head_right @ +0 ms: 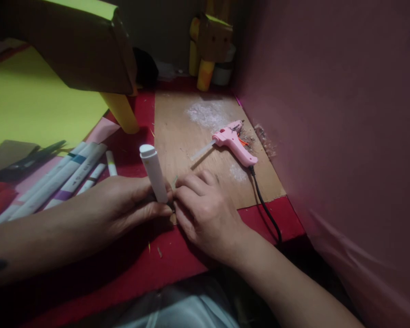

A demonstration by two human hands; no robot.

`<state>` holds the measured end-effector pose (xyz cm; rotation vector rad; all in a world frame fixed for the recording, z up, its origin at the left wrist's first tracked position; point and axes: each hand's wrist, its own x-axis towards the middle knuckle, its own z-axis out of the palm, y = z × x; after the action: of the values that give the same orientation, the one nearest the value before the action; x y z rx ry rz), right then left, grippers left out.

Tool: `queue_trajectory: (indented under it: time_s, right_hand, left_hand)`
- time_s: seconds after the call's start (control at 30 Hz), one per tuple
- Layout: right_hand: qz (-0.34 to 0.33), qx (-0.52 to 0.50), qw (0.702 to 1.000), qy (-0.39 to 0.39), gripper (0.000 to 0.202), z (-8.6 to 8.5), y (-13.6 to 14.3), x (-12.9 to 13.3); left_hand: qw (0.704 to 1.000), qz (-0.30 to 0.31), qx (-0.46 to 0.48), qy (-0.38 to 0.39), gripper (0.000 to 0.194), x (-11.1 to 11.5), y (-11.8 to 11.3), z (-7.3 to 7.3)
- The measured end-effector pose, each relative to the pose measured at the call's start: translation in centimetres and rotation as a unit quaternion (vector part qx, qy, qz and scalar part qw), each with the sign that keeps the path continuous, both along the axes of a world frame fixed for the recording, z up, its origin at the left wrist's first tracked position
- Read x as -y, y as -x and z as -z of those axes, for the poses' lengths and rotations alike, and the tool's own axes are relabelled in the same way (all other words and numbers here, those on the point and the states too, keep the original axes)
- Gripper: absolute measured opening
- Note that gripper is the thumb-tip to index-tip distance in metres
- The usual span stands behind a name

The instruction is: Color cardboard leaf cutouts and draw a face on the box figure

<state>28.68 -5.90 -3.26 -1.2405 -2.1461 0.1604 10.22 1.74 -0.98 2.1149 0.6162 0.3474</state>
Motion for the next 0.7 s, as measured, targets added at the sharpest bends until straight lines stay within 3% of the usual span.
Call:
queue_trajectory:
  time_s: [0.1, 0.33, 0.7]
  right_hand:
    - [0.004, -0.001, 1.0, 0.007, 0.014, -0.1, 0.0, 0.0]
    - [0.006, -0.015, 1.0, 0.004, 0.013, -0.4, 0.0, 0.1]
    - [0.005, -0.032, 0.999, 0.027, 0.015, -0.2, -0.1, 0.3]
  left_hand:
    - [1.0, -0.014, -0.002, 0.023, 0.015, -0.2, 0.0, -0.5]
    - [0.988, -0.13, -0.03, 0.074, 0.021, -1.6, 0.4, -1.7]
    - [0.993, -0.106, -0.006, 0.041, 0.018, -1.1, 0.4, -1.1]
